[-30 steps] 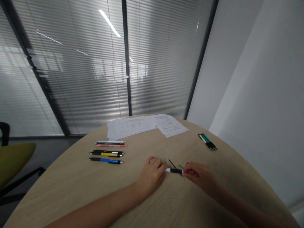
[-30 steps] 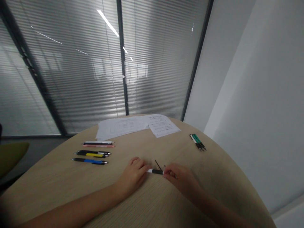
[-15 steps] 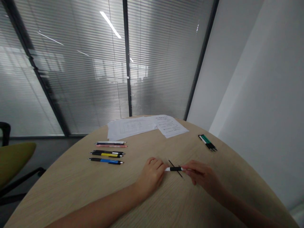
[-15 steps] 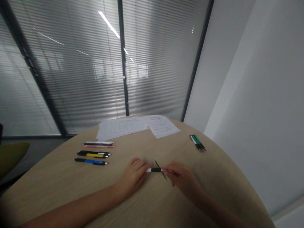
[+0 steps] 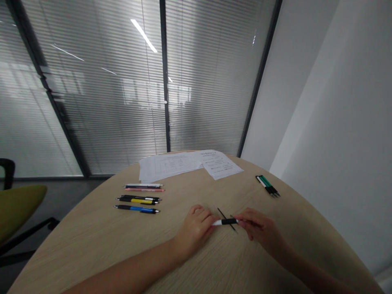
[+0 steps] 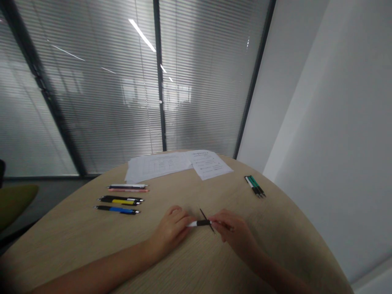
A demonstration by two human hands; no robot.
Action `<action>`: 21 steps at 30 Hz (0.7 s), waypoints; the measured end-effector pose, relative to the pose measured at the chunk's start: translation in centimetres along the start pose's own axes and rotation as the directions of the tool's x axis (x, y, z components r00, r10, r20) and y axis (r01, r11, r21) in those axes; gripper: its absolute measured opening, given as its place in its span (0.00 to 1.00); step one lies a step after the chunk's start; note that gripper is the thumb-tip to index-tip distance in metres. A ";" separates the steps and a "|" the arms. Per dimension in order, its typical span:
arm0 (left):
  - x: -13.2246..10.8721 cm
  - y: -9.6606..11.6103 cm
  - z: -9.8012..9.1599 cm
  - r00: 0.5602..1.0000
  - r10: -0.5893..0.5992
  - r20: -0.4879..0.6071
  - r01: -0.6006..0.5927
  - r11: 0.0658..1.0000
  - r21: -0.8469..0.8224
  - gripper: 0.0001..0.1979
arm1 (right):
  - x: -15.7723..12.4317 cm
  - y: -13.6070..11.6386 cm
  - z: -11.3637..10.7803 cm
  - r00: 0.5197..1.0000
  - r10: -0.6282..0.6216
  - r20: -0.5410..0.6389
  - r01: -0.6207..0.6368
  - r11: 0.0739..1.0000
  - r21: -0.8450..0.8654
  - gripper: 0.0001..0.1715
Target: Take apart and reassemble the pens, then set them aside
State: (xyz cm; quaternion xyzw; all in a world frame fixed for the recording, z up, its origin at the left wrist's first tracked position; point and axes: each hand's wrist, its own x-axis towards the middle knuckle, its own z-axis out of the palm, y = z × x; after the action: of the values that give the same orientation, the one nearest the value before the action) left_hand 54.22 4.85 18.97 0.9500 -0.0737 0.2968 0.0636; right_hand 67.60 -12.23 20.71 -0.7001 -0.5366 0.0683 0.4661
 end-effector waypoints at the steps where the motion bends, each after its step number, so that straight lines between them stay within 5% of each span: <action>1: 0.0 0.0 0.0 1.000 -0.002 -0.004 0.002 1.000 -0.007 0.09 | 0.0 0.0 0.0 1.000 0.008 -0.004 -0.008 1.000 0.008 0.16; 21: 0.2 0.1 -0.2 0.999 -0.034 0.005 0.035 0.999 -0.038 0.09 | 0.1 0.0 0.4 0.978 0.208 0.000 -0.206 0.971 0.123 0.20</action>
State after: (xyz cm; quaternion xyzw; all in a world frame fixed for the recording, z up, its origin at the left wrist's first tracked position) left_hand 54.20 4.80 19.27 0.9504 -0.0630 0.2920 0.0866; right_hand 67.45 -11.92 20.54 -0.7226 -0.4525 0.1449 0.5020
